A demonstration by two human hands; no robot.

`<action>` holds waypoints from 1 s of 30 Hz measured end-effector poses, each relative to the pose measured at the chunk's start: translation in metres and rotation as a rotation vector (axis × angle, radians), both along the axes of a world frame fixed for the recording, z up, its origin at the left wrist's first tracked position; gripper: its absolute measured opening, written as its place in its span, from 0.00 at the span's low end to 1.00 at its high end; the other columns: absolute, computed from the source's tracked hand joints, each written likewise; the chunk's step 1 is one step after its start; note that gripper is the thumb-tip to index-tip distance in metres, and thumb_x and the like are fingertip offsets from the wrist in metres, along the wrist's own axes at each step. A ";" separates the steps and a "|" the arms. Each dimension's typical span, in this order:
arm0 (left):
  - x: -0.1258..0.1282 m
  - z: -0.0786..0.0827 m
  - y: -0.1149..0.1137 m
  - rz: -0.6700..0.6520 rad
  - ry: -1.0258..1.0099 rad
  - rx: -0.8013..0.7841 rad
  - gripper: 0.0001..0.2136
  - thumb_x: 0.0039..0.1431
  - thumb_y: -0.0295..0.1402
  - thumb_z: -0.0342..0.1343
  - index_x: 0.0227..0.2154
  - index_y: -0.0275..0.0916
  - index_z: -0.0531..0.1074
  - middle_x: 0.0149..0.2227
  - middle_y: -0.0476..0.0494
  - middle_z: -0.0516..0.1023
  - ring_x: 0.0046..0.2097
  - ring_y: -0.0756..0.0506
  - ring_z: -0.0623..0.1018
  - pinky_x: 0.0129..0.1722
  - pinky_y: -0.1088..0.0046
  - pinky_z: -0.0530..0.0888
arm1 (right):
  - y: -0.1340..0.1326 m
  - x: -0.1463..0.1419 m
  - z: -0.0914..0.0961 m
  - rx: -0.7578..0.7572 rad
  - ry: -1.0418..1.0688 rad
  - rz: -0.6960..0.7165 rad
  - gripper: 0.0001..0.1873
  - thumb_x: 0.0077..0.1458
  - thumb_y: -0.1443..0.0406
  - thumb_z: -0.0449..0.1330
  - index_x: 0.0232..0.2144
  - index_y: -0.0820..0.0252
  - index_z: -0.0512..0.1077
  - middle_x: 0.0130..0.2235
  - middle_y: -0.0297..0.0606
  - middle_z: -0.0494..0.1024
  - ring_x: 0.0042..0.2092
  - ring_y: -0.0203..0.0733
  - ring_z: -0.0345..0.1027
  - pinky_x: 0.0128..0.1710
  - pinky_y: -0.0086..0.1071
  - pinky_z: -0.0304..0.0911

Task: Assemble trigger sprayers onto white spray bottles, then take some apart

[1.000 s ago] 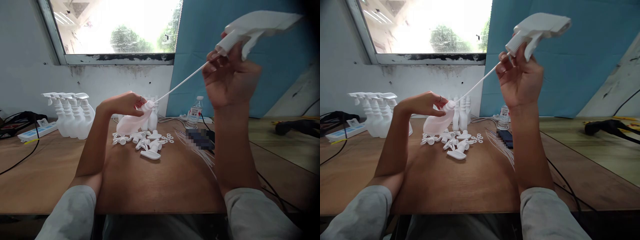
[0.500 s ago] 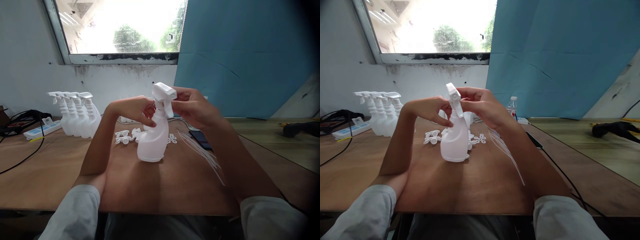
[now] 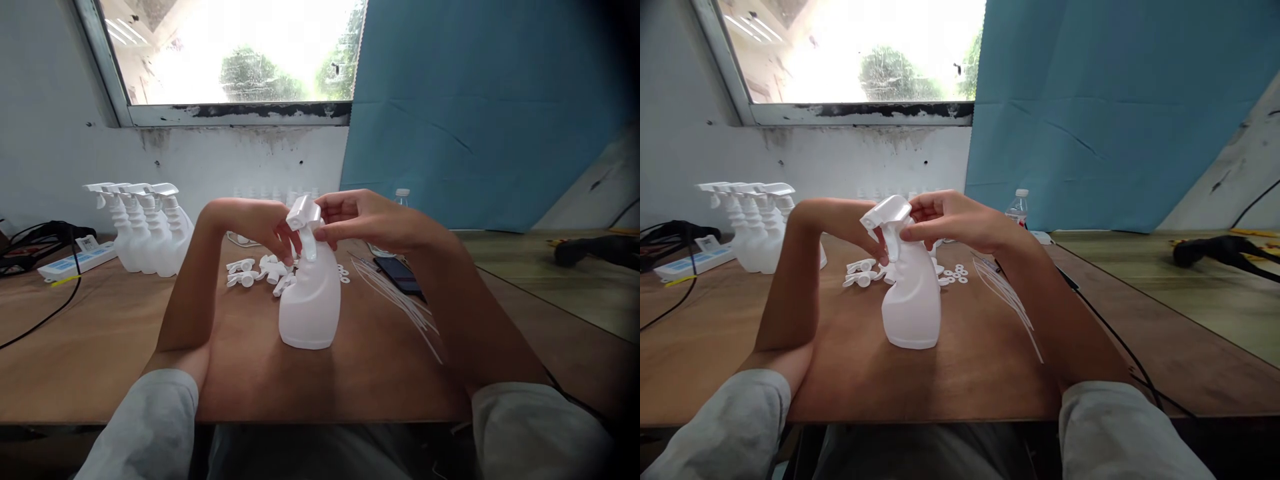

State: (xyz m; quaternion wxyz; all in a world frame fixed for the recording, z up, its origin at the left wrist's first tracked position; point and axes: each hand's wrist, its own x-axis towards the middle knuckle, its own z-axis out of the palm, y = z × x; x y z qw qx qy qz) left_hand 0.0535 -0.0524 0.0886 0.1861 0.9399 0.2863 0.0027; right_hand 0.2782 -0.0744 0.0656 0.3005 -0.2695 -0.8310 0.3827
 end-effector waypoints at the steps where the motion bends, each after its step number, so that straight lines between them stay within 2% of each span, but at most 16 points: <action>1: -0.004 0.002 -0.001 0.019 -0.018 0.047 0.14 0.52 0.40 0.63 0.41 0.41 0.77 0.38 0.48 0.82 0.39 0.47 0.80 0.36 0.76 0.74 | 0.000 0.000 0.000 0.002 0.004 0.008 0.17 0.48 0.64 0.68 0.43 0.57 0.78 0.41 0.40 0.79 0.40 0.41 0.73 0.32 0.31 0.71; 5: -0.021 0.006 -0.005 0.092 -0.271 0.297 0.16 0.61 0.41 0.55 0.48 0.39 0.74 0.39 0.45 0.81 0.38 0.49 0.79 0.36 0.76 0.74 | 0.003 0.001 -0.003 0.007 0.052 0.015 0.21 0.47 0.64 0.69 0.45 0.57 0.76 0.41 0.41 0.79 0.40 0.42 0.74 0.31 0.31 0.71; 7: -0.024 0.007 -0.010 0.097 -0.402 0.341 0.18 0.66 0.42 0.49 0.50 0.37 0.73 0.37 0.42 0.81 0.35 0.50 0.79 0.35 0.76 0.73 | 0.005 0.001 -0.004 0.016 0.072 0.007 0.22 0.46 0.65 0.70 0.45 0.57 0.76 0.40 0.41 0.79 0.39 0.42 0.74 0.30 0.31 0.71; 10: -0.021 0.007 -0.022 0.049 -0.480 0.354 0.19 0.68 0.45 0.44 0.48 0.37 0.73 0.32 0.42 0.80 0.30 0.50 0.79 0.31 0.76 0.72 | 0.006 0.001 -0.005 0.046 0.072 0.010 0.16 0.47 0.65 0.69 0.40 0.58 0.78 0.39 0.40 0.79 0.38 0.41 0.73 0.30 0.31 0.71; 14: -0.011 0.006 -0.040 0.078 -0.420 0.505 0.18 0.63 0.47 0.53 0.46 0.38 0.72 0.26 0.48 0.78 0.26 0.51 0.75 0.28 0.76 0.70 | 0.003 0.001 -0.003 0.067 0.033 -0.009 0.11 0.47 0.64 0.69 0.36 0.58 0.79 0.37 0.38 0.79 0.36 0.39 0.73 0.30 0.31 0.69; 16: -0.007 0.006 -0.044 0.086 -0.404 0.606 0.17 0.59 0.45 0.58 0.44 0.39 0.73 0.27 0.49 0.78 0.27 0.51 0.75 0.29 0.76 0.71 | 0.002 0.001 -0.003 0.075 0.026 0.000 0.12 0.48 0.64 0.68 0.37 0.58 0.79 0.37 0.38 0.79 0.36 0.39 0.73 0.31 0.31 0.69; 19: -0.006 0.005 -0.042 0.050 -0.441 0.687 0.13 0.59 0.40 0.58 0.44 0.41 0.75 0.30 0.48 0.79 0.30 0.51 0.76 0.31 0.76 0.72 | 0.000 -0.001 -0.007 0.059 0.065 0.055 0.14 0.50 0.64 0.67 0.42 0.57 0.77 0.40 0.38 0.79 0.41 0.41 0.74 0.37 0.33 0.71; 22: -0.005 0.003 -0.036 -0.001 -0.484 0.720 0.12 0.61 0.38 0.55 0.45 0.42 0.77 0.34 0.46 0.81 0.34 0.50 0.77 0.34 0.75 0.72 | 0.001 -0.007 -0.019 -0.044 0.173 0.166 0.18 0.52 0.62 0.67 0.46 0.57 0.74 0.42 0.40 0.79 0.44 0.44 0.74 0.41 0.37 0.72; 25: -0.003 0.003 -0.032 -0.039 -0.492 0.762 0.13 0.62 0.37 0.54 0.45 0.42 0.77 0.38 0.45 0.81 0.35 0.49 0.77 0.36 0.74 0.72 | 0.003 -0.018 -0.036 -0.155 0.319 0.268 0.16 0.55 0.59 0.65 0.43 0.61 0.72 0.40 0.43 0.78 0.42 0.46 0.75 0.42 0.41 0.72; 30: -0.002 0.003 -0.032 -0.029 -0.460 0.799 0.13 0.61 0.37 0.53 0.44 0.43 0.78 0.37 0.47 0.81 0.35 0.50 0.77 0.38 0.73 0.72 | 0.004 -0.042 -0.067 -0.192 0.639 0.232 0.13 0.56 0.59 0.63 0.38 0.63 0.71 0.33 0.38 0.76 0.34 0.40 0.74 0.37 0.37 0.71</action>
